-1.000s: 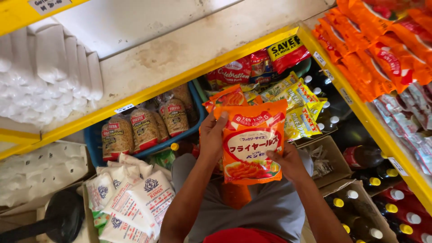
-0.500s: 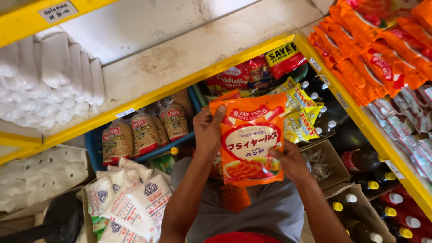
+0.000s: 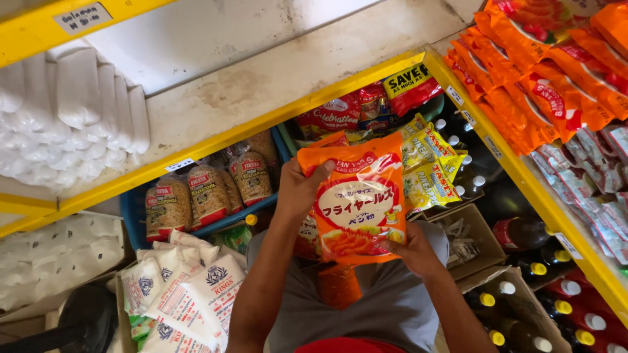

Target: The recorder is organizing and stocking various snack bags into shelves and crates in a grocery store.

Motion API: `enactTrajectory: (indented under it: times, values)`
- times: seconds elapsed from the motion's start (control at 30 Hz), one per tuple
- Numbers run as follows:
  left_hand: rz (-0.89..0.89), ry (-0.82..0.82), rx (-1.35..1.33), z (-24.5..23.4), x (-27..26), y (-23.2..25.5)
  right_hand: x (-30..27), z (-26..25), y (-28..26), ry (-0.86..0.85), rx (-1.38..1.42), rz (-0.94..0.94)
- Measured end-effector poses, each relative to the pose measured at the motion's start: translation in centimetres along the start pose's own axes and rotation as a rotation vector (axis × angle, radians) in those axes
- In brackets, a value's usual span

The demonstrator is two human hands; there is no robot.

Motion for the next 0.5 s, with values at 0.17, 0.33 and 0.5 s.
enactTrajectory:
  times: [0.17,0.33,0.5]
  values:
    - [-0.036,-0.009,-0.236,-0.9,0.6,-2.2,-0.1,0.7,-1.3,-0.015,-0.248,0.046]
    - [-0.146,0.157,-0.335,-1.4,0.7,-4.1,-0.1,0.1,-1.9,0.026,-0.237,0.116]
    - [-0.109,-0.101,0.005,1.6,-2.8,-3.8,0.4,1.3,-5.0,0.062,-0.073,-0.157]
Point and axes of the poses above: each hand's wrist, its own x-axis towards the middle knuckle, its own z-axis out of the palm, y = z × x, the point moved 5 cm from there along x, towards the middle knuckle, and after that the axes turned 8 degrees about z, right-handed, at the moved point
